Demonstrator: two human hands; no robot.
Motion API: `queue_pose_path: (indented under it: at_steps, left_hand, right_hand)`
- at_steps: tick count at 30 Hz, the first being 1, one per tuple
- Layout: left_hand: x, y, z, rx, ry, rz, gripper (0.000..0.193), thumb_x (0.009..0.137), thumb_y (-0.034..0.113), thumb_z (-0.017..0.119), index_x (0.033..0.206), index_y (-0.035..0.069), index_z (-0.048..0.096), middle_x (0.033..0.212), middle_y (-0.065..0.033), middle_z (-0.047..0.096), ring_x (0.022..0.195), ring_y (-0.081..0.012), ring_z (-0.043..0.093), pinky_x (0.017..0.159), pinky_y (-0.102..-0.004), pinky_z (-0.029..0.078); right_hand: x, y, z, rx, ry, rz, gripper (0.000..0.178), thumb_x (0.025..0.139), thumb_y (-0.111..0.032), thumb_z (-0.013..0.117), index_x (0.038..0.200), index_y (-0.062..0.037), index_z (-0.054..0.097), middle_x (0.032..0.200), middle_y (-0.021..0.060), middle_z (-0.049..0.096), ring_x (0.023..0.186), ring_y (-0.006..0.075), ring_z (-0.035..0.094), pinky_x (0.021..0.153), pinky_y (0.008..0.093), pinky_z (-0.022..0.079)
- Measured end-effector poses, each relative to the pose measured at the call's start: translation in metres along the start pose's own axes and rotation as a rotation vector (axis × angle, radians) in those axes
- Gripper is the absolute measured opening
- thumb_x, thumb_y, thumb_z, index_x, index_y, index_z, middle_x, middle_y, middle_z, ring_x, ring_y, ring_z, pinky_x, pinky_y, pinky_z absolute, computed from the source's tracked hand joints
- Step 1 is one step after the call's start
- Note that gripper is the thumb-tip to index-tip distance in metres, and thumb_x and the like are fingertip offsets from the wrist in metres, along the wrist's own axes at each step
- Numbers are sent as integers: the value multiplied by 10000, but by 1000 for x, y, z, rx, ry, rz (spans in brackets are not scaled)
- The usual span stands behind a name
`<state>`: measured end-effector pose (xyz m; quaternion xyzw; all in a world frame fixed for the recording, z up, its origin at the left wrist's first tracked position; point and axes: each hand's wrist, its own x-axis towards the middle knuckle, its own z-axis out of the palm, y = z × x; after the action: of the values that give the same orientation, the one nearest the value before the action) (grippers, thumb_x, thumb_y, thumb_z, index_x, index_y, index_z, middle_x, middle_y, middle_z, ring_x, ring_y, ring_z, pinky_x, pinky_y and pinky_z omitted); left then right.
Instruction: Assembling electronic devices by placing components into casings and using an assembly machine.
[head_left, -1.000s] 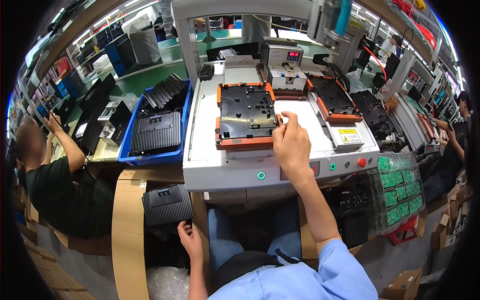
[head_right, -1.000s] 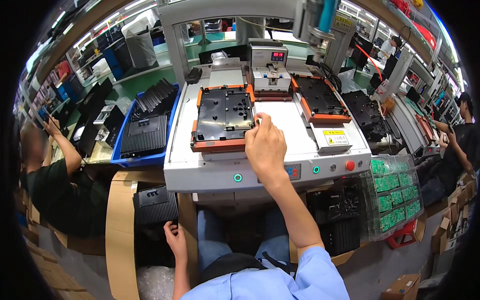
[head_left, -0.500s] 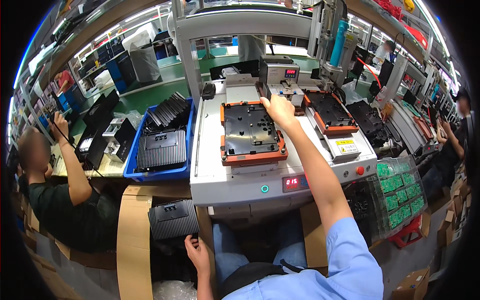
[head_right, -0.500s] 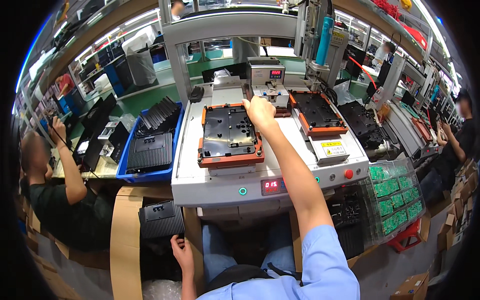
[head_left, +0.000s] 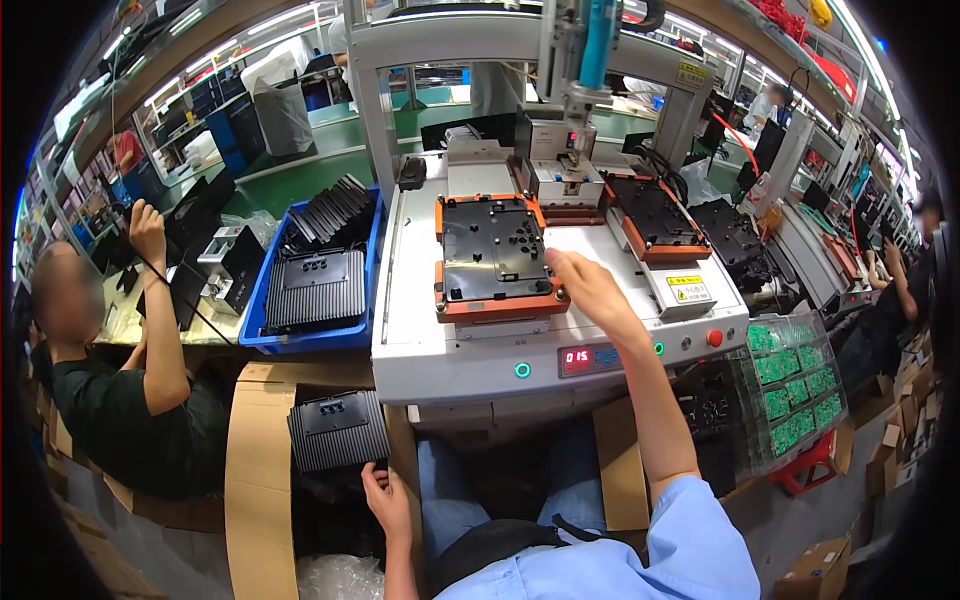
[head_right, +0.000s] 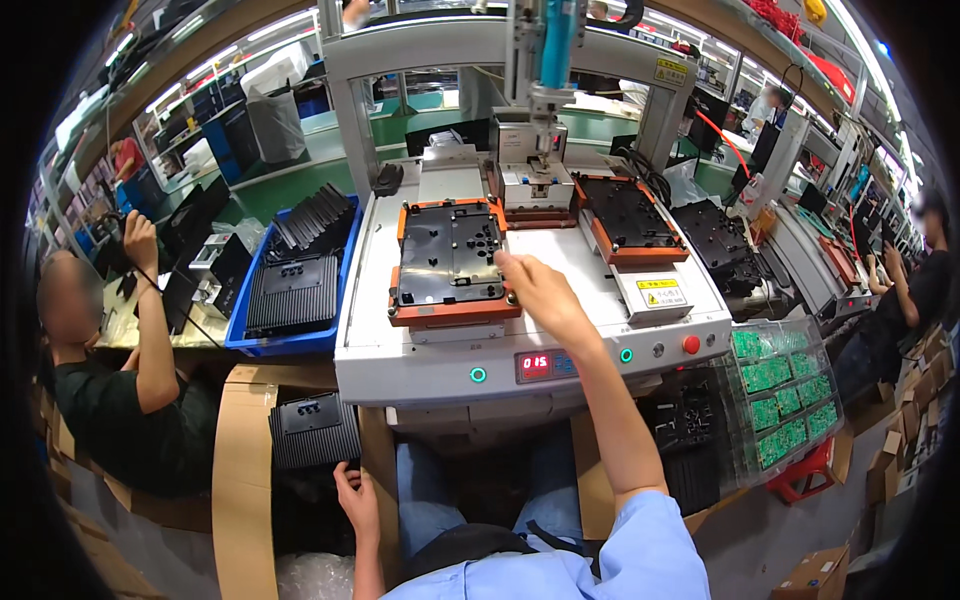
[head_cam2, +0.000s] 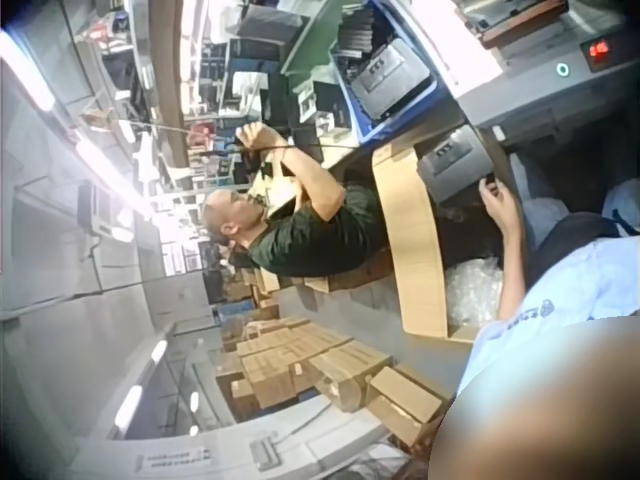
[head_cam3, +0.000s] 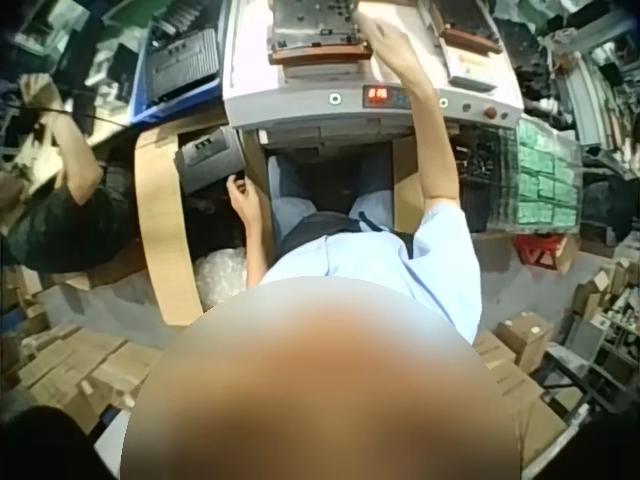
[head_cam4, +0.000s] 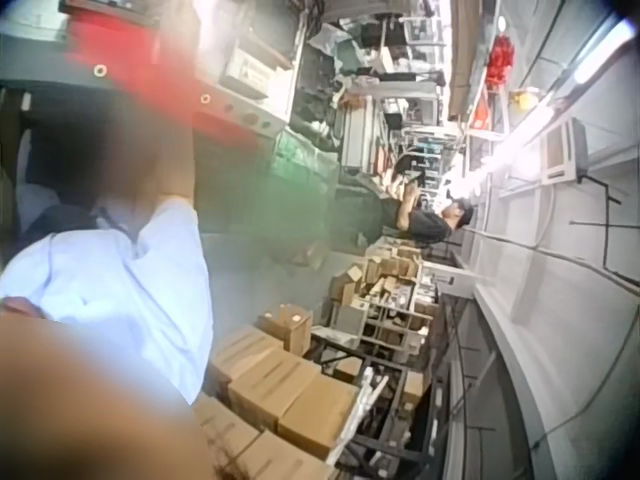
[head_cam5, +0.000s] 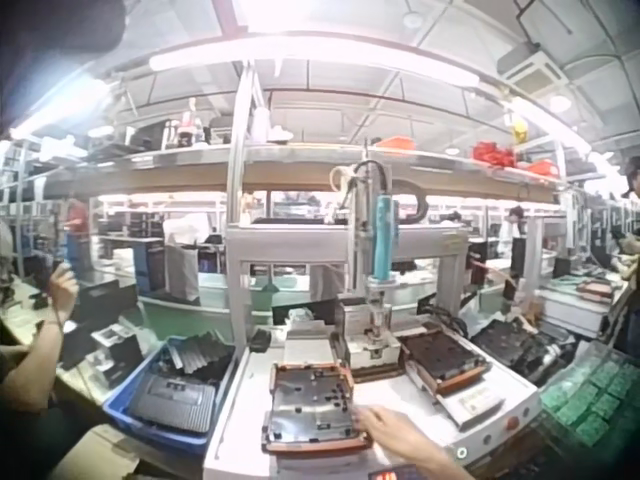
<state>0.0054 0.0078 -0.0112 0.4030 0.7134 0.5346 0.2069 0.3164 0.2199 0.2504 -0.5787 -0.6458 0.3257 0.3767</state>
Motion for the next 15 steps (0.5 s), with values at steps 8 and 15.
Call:
queue_pose_path:
  at_steps: [8,15]
  left_hand:
    - [0,-3,1,8,-27,41,406,871,-2,574,1252,-17,436,917,-80,525,778,-137,486,681,-261,470]
    - [1,5,0,44,-48,-5,405,882,25,568,1261,-24,431,938,-107,526,804,-178,503,708,-298,470]
  right_hand:
    - [16,-3,14,206,119,-108,559,869,-366,666,1243,18,508,1143,146,590,1049,196,558,862,312,464]
    - [38,11,22,218,228,-122,662,776,-313,745,1289,-25,440,1008,118,573,845,156,582,771,300,509]
